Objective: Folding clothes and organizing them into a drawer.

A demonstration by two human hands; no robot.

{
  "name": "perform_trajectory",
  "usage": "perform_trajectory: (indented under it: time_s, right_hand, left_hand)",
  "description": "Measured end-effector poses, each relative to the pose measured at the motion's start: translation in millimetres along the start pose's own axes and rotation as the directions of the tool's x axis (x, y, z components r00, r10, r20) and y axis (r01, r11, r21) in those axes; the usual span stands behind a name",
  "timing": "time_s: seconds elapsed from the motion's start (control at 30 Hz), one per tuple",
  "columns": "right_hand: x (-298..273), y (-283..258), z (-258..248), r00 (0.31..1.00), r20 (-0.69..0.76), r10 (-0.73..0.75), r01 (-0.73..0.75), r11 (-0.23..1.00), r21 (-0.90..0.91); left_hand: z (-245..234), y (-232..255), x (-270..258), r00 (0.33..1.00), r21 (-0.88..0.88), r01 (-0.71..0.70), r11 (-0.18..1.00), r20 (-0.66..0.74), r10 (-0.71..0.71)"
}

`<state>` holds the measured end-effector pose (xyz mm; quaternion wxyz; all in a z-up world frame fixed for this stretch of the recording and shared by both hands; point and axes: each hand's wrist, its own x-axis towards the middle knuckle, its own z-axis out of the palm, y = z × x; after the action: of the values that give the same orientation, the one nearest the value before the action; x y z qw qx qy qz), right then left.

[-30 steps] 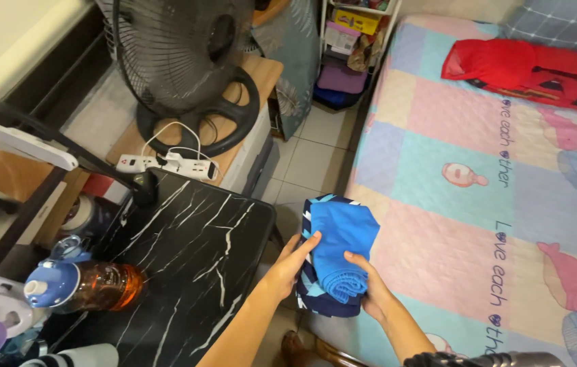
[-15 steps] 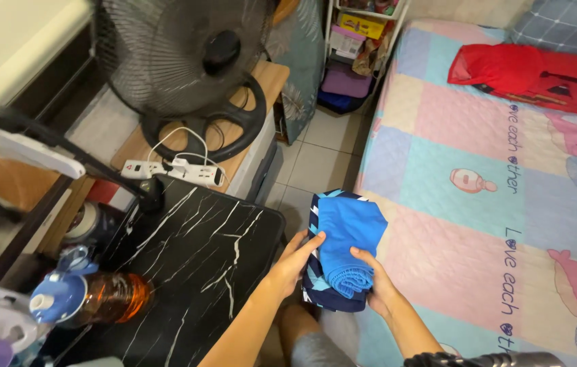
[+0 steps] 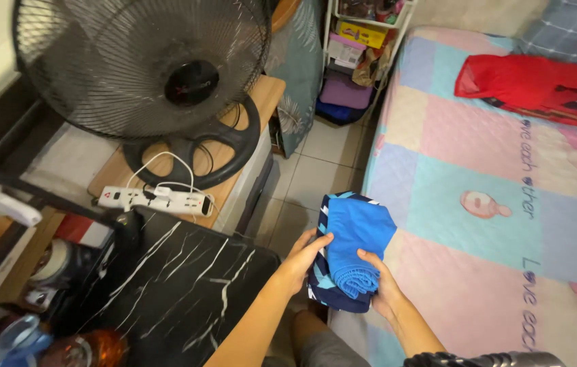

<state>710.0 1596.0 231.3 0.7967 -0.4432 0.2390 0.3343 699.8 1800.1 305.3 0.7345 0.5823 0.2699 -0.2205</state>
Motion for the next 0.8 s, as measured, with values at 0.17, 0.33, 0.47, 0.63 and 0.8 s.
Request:
perform_trajectory:
  time_s: [0.17, 0.33, 0.47, 0.63, 0.8]
  right_hand:
    - [65, -16, 4, 0.999, 0.024, -0.021, 0.021, 1.0, 0.009]
    - [134, -29, -9, 1.0, 0.017, 0.006, -0.007, 0.999, 0.047]
    - [182, -40, -20, 0.998, 0.055, 0.031, -0.032, 0.999, 0.026]
    - [246, -53, -41, 0.998, 0.051, 0.039, -0.036, 0.997, -0.071]
    - [301, -63, -60, 0.99, 0.135, 0.044, -0.032, 0.995, -0.09]
  left_hand:
    - [-4, 3, 88, 0.991, -0.092, -0.13, 0.987, 0.005, 0.131]
    - [-1, 12, 151, 0.985, 0.024, -0.082, 0.996, -0.152, 0.085]
    - [-5, 2, 210, 0.973, 0.002, -0.136, 0.991, -0.185, 0.134]
    - [-10, -13, 276, 0.967, -0.091, -0.19, 0.978, -0.189, 0.171]
    - [-7, -17, 314, 0.962, -0.171, -0.227, 0.959, -0.193, 0.193]
